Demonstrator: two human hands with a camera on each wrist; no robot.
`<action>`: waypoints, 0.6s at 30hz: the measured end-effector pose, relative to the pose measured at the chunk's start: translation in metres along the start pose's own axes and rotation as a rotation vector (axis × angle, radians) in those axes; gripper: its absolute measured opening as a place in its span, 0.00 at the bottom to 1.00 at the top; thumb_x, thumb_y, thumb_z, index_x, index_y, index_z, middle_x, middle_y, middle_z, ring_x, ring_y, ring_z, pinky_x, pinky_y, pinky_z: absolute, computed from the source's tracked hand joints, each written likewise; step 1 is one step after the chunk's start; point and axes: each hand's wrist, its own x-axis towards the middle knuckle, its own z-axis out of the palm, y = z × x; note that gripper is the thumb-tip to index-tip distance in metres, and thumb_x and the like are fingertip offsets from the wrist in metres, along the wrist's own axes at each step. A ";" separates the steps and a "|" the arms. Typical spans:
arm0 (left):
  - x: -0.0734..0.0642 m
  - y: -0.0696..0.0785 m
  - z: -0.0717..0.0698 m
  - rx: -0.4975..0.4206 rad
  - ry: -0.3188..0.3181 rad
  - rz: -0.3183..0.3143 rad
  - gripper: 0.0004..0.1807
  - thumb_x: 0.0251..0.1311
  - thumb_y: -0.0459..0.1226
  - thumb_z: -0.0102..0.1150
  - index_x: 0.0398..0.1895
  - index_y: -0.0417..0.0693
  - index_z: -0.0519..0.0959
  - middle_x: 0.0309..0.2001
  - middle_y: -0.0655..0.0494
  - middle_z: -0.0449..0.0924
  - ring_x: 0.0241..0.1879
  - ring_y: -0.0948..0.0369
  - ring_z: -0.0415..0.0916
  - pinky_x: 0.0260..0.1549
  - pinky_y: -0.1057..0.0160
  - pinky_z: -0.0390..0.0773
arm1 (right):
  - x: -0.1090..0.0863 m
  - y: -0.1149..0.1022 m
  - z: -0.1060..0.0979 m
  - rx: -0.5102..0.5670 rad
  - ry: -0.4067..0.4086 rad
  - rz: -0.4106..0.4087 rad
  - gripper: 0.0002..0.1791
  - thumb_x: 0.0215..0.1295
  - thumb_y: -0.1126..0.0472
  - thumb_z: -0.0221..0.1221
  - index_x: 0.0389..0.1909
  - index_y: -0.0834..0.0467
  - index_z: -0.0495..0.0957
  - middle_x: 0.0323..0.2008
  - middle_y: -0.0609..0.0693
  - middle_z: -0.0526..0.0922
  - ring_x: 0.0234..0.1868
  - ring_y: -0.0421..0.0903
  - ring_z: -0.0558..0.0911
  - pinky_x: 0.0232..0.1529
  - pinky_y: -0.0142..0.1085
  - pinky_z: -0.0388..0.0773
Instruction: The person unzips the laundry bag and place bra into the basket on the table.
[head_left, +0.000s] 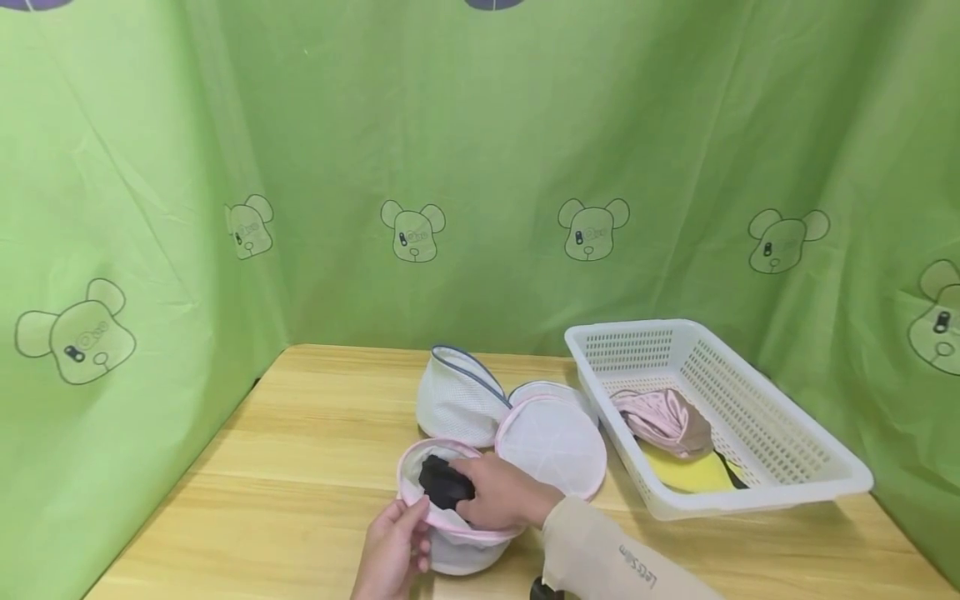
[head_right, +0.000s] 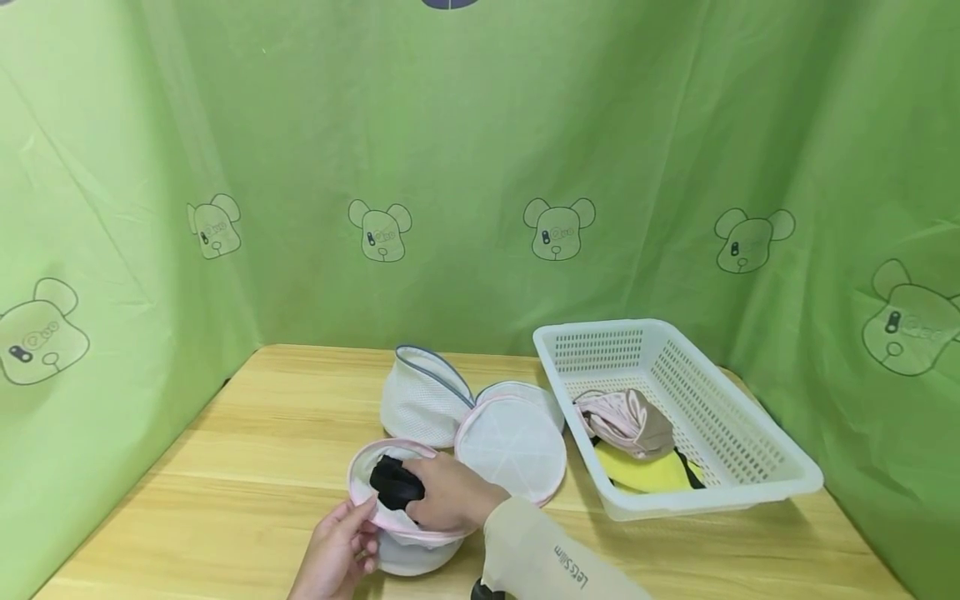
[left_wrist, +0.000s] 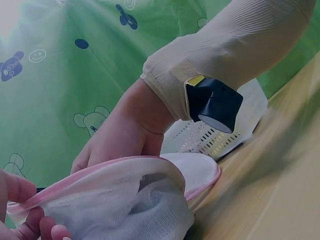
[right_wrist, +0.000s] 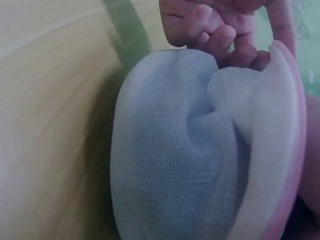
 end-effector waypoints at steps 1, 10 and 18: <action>0.000 0.000 0.000 0.000 -0.004 0.001 0.08 0.68 0.38 0.52 0.31 0.46 0.71 0.24 0.59 0.67 0.21 0.67 0.65 0.17 0.73 0.66 | 0.000 0.001 0.000 -0.003 0.007 0.000 0.12 0.51 0.61 0.64 0.38 0.54 0.77 0.28 0.41 0.76 0.29 0.37 0.74 0.35 0.30 0.73; -0.001 -0.002 -0.001 0.015 -0.016 0.011 0.04 0.63 0.32 0.52 0.38 0.41 0.73 0.26 0.58 0.69 0.23 0.66 0.65 0.17 0.74 0.66 | 0.000 0.000 -0.003 -0.014 0.062 0.020 0.15 0.51 0.64 0.66 0.39 0.57 0.73 0.29 0.44 0.76 0.29 0.38 0.74 0.33 0.32 0.74; 0.000 -0.003 0.002 0.003 -0.022 0.015 0.07 0.61 0.32 0.53 0.41 0.39 0.74 0.24 0.59 0.70 0.22 0.67 0.65 0.16 0.74 0.65 | -0.005 -0.005 0.003 -0.178 0.029 -0.140 0.32 0.52 0.64 0.67 0.58 0.58 0.66 0.39 0.51 0.81 0.41 0.41 0.80 0.44 0.36 0.78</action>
